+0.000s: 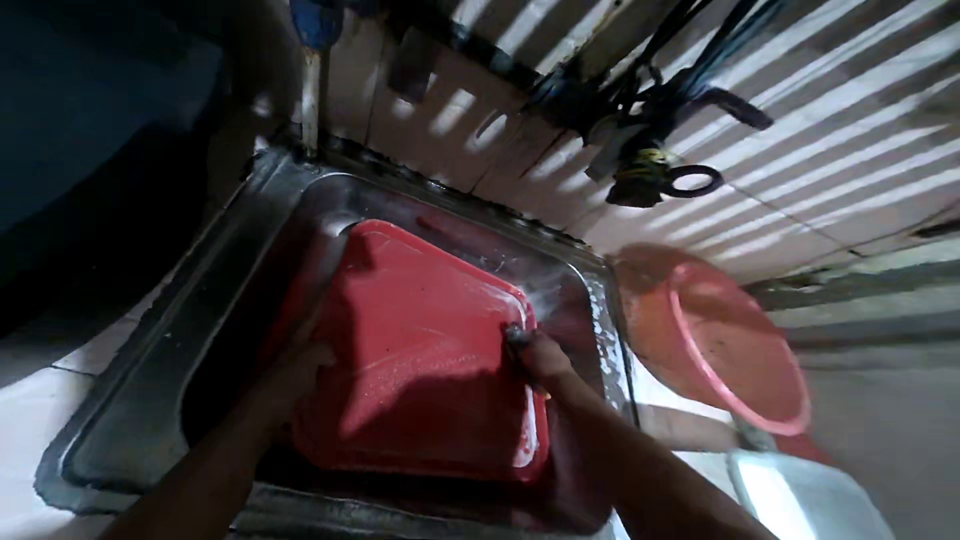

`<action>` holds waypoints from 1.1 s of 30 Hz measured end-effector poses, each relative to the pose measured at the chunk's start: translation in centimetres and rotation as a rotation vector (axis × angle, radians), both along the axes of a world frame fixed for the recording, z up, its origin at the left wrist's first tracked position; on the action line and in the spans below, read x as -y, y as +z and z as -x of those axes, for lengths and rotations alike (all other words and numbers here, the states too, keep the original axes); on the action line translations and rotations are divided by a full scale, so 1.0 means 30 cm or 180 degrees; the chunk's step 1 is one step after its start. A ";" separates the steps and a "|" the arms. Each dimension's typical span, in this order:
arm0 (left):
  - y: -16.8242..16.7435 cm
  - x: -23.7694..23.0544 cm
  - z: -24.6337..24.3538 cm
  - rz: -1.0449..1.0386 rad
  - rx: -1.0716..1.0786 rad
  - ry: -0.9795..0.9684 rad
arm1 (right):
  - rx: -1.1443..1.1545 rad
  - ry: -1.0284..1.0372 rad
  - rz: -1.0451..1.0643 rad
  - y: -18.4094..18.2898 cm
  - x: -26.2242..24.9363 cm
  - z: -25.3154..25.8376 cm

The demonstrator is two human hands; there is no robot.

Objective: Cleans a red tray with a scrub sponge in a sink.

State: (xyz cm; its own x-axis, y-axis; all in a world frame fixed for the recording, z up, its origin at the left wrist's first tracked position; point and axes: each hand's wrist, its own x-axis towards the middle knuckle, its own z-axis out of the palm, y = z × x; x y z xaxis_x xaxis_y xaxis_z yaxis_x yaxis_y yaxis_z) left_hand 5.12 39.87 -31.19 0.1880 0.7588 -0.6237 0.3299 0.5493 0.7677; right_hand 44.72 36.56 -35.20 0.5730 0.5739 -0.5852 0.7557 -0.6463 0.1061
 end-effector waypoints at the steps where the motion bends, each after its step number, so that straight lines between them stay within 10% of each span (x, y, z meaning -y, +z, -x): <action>1: 0.008 0.000 -0.001 -0.0011 0.0006 -0.0005 | -0.0086 0.0039 0.0232 0.024 0.053 0.027; 9: -0.003 0.015 0.008 -0.0369 -0.0013 -0.0003 | -0.0607 0.0572 0.1037 0.109 0.403 0.188; 20: -0.089 0.007 0.027 -0.0551 -0.0692 -0.0471 | -0.2618 -0.0353 -0.0998 0.224 0.323 0.589; 28: 0.204 0.220 0.009 -0.1520 -0.0337 -0.0390 | -0.1611 -0.1351 -0.3050 0.765 0.712 0.119; 33: 0.454 0.349 -0.104 -0.3580 -0.1061 -0.2107 | -0.0643 -0.1882 -0.3015 0.672 0.934 -0.179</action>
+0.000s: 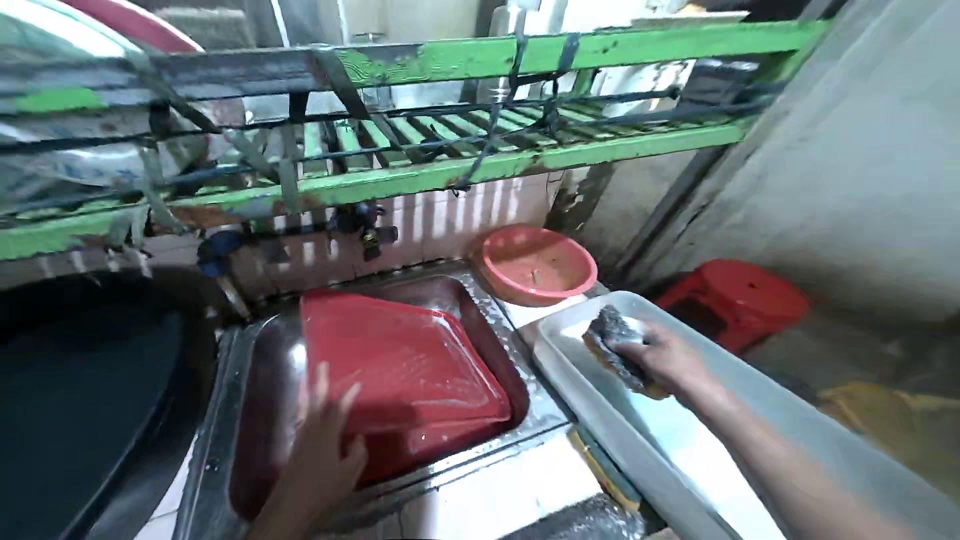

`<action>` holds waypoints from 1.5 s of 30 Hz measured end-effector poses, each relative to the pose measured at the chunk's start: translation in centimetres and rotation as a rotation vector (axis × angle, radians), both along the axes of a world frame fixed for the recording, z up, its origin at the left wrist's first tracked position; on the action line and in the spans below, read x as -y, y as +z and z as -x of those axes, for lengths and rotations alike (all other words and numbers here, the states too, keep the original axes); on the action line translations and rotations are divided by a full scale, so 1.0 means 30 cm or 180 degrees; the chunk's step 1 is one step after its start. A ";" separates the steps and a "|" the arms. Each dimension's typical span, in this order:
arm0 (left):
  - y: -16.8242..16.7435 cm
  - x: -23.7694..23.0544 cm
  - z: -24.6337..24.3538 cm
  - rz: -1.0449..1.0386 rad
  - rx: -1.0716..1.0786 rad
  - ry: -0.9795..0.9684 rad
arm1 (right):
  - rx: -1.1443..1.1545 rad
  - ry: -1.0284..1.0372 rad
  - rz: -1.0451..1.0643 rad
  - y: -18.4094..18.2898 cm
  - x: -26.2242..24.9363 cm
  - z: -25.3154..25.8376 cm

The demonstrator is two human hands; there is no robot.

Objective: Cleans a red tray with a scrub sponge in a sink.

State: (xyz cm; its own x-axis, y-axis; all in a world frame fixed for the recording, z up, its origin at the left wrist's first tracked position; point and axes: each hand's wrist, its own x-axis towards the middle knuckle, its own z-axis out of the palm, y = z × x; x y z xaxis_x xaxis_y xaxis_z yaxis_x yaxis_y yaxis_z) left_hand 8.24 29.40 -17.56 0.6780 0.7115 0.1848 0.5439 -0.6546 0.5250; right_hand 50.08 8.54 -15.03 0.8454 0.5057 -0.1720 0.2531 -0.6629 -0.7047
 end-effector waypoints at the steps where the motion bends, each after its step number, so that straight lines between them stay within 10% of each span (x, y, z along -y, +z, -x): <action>1: 0.024 0.004 -0.031 -0.0393 -0.0211 -0.0250 | 0.0036 0.0041 0.0213 -0.047 0.019 -0.023; 6: 0.096 -0.091 -0.143 -0.2282 -0.0768 -0.0801 | -0.0080 0.0967 0.1079 -0.230 0.046 -0.046; 13: 0.326 -0.216 -0.223 -0.2378 -0.1129 -0.1560 | 0.0247 0.0818 0.1578 -0.291 0.043 -0.023; 21: 0.618 -0.185 -0.059 0.0014 -0.0128 0.0557 | -0.0405 -0.0347 -0.1210 -0.125 0.008 -0.043; 28: 0.395 -0.243 -0.042 0.1984 0.0444 0.1043 | -0.0391 0.0724 -0.1708 0.229 -0.434 0.318; 36: 0.366 -0.241 -0.029 0.1623 0.0123 0.0756 | 0.0842 0.3138 -0.0624 0.293 -0.715 0.878; 45: 0.147 -0.331 0.107 0.1979 0.0380 0.0860 | 0.1500 0.1328 0.0167 0.039 -0.693 0.358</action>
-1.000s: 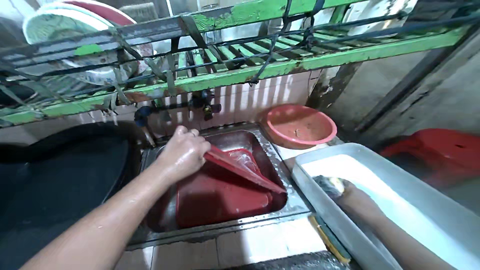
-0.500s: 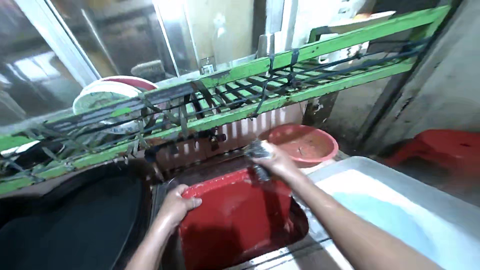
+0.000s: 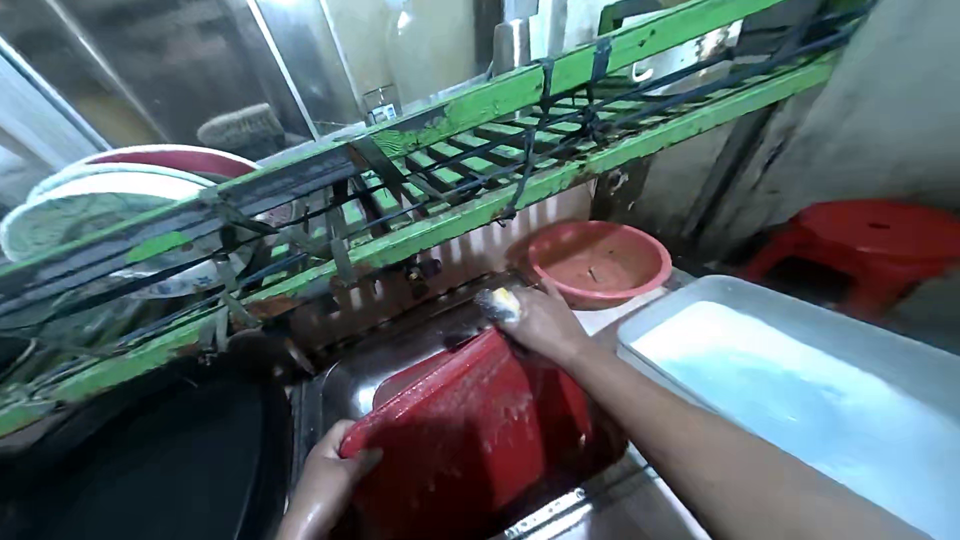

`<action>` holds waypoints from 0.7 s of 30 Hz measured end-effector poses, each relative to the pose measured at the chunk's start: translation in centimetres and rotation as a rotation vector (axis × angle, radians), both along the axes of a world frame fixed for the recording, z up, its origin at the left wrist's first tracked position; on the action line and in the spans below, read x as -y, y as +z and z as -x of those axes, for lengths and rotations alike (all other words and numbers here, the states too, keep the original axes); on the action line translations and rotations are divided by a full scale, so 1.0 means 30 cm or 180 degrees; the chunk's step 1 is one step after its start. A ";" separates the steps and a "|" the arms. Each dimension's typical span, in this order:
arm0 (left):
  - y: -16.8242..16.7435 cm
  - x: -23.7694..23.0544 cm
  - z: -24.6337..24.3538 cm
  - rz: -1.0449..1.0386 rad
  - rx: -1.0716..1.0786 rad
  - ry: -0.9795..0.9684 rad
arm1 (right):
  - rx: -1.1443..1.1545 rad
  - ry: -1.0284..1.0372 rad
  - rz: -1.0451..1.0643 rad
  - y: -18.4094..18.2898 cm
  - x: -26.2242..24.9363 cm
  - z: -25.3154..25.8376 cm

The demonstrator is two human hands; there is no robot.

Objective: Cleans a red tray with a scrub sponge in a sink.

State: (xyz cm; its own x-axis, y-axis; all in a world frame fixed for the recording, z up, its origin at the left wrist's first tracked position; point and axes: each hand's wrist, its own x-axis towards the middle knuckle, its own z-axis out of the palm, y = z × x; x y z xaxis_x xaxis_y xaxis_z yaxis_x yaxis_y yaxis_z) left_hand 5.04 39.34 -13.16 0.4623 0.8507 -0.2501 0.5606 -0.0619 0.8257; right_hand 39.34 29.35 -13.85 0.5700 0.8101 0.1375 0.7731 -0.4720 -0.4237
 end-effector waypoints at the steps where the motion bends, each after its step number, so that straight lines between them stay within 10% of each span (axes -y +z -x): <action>1: 0.000 -0.008 -0.011 -0.0024 -0.0022 0.0032 | -0.0070 0.0007 0.0072 0.027 -0.012 0.052; 8: 0.056 -0.003 -0.047 -0.0251 -0.0266 -0.0131 | -0.0402 0.1908 -0.0301 0.076 -0.111 0.432; 12: 0.007 -0.004 0.010 -0.0104 -0.0268 0.0028 | -0.0358 0.0568 -0.0076 -0.005 -0.098 0.061; 15: -0.028 -0.010 0.032 -0.0102 -0.0104 0.0091 | -0.1726 -0.0543 -0.0218 -0.026 -0.071 -0.184; 21: -0.027 -0.020 0.059 -0.0193 -0.0057 0.0046 | -0.3403 -0.1346 -0.1927 -0.201 0.071 -0.198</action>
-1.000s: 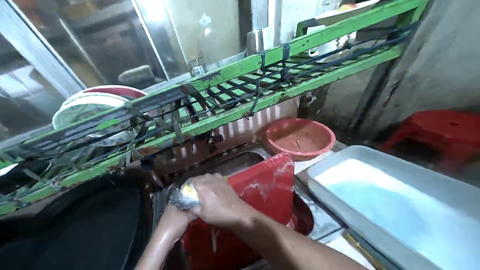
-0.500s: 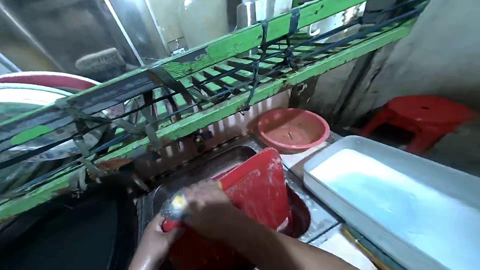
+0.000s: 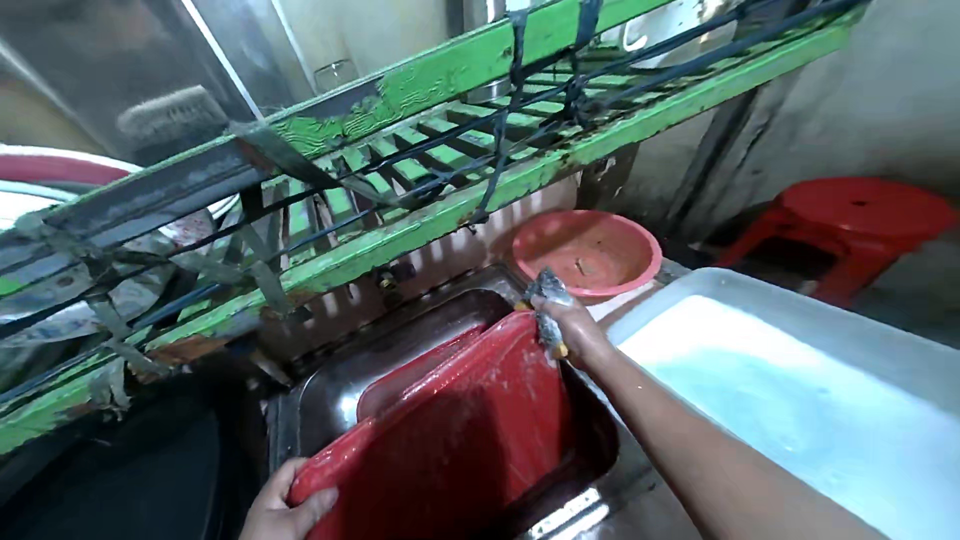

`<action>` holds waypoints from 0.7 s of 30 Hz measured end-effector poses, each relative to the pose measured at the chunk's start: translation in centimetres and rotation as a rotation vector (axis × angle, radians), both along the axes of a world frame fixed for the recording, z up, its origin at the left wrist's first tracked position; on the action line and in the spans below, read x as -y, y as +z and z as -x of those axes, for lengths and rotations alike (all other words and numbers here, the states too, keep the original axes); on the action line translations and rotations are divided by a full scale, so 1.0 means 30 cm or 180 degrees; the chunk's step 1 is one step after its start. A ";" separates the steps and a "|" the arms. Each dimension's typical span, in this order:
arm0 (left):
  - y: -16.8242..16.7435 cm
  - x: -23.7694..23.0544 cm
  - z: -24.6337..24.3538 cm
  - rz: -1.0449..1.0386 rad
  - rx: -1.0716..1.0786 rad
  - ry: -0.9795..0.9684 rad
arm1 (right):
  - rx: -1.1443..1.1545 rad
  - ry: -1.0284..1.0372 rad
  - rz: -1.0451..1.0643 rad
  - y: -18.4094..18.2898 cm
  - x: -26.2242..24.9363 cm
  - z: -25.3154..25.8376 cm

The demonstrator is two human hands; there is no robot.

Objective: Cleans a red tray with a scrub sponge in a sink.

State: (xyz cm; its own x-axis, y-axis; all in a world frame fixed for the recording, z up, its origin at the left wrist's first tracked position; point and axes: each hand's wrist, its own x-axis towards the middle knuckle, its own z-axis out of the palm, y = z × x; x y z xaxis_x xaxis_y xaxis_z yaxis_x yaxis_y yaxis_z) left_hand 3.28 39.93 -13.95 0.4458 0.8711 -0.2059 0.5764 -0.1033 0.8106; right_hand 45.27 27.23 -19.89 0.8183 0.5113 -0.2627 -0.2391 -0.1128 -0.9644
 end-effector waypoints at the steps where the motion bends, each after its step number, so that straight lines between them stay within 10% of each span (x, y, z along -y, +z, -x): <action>1: 0.007 -0.004 0.013 -0.0036 -0.0135 -0.0035 | 0.0077 -0.0055 0.0027 0.021 0.005 0.019; 7: 0.135 0.045 -0.057 -0.0524 -0.1142 -0.0898 | 0.2132 0.0426 0.0265 0.438 0.065 0.241; 11: 0.299 0.185 -0.282 -0.0908 0.0438 -0.0815 | 0.3222 0.1411 -0.0156 0.660 0.070 0.478; 16: 0.292 0.194 -0.365 -0.0192 0.2005 -0.0247 | 0.4066 0.1820 -0.0482 0.599 -0.012 0.478; 21: 0.190 0.069 -0.236 0.0210 0.2376 0.0034 | 0.3244 0.1139 0.1047 0.407 -0.006 0.111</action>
State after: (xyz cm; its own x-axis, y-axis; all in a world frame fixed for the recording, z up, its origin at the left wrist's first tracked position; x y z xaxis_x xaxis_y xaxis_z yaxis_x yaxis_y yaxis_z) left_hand 10.35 37.86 -8.25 0.4791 0.8725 0.0961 -0.1284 -0.0386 0.9910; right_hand 41.94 27.40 -7.69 0.5483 0.7884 0.2788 0.7394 -0.3014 -0.6020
